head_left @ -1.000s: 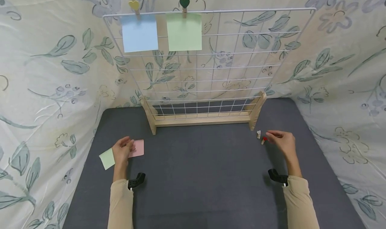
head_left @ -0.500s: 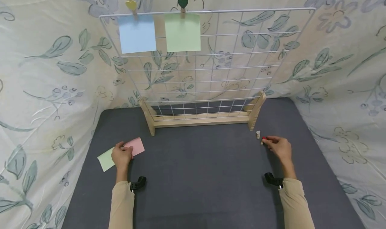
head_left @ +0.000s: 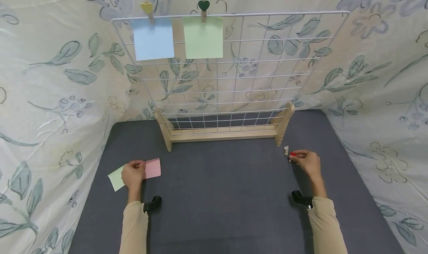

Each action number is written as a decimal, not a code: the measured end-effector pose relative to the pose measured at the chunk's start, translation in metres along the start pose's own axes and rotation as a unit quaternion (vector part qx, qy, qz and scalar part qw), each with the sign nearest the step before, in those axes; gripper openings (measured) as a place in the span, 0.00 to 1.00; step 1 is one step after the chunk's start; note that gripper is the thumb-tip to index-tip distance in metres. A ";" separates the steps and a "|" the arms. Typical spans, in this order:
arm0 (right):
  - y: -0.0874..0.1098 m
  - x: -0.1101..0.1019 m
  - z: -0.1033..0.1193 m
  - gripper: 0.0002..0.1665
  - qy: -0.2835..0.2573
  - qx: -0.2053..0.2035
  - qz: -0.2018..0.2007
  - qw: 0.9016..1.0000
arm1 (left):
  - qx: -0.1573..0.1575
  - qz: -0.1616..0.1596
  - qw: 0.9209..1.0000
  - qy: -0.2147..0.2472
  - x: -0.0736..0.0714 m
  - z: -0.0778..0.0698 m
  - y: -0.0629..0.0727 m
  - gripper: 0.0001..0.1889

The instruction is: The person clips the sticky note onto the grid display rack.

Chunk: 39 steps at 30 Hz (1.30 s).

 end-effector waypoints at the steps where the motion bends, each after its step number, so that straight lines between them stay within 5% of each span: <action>1: 0.000 0.000 -0.001 0.20 -0.003 0.006 0.004 1.000 | 0.001 0.005 1.000 0.004 -0.001 -0.001 0.000 0.07; 4: 0.000 0.000 -0.003 0.21 -0.005 0.010 0.009 1.000 | -0.002 0.027 0.999 0.017 -0.003 -0.002 -0.002 0.06; 9: 0.000 -0.001 -0.001 0.17 -0.011 -0.001 0.008 1.000 | -0.037 0.090 0.990 0.106 -0.003 0.002 -0.007 0.08; 16: 0.000 -0.006 0.003 0.19 -0.023 -0.003 0.007 1.000 | -0.131 0.173 0.945 0.246 -0.002 0.002 -0.007 0.12; 20: -0.001 -0.009 0.007 0.20 -0.029 -0.012 0.008 0.999 | -0.162 0.191 0.925 0.286 -0.001 -0.001 -0.006 0.10; 28: -0.003 -0.008 0.027 0.19 -0.037 -0.042 0.016 0.998 | -0.138 0.196 0.936 0.257 0.005 -0.015 -0.003 0.14; 39: -0.004 0.002 0.066 0.18 -0.044 -0.100 0.036 0.993 | -0.074 0.218 0.930 0.288 0.025 -0.039 0.014 0.11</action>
Point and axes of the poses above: each hand's wrist, its own y-axis away from the middle knuckle, its own x-axis out of the palm, z = x × y, the point moved 3 cm from there along -y, towards the middle knuckle, and after that the axes turned 11 degrees about -z, right-handed, at the moved point
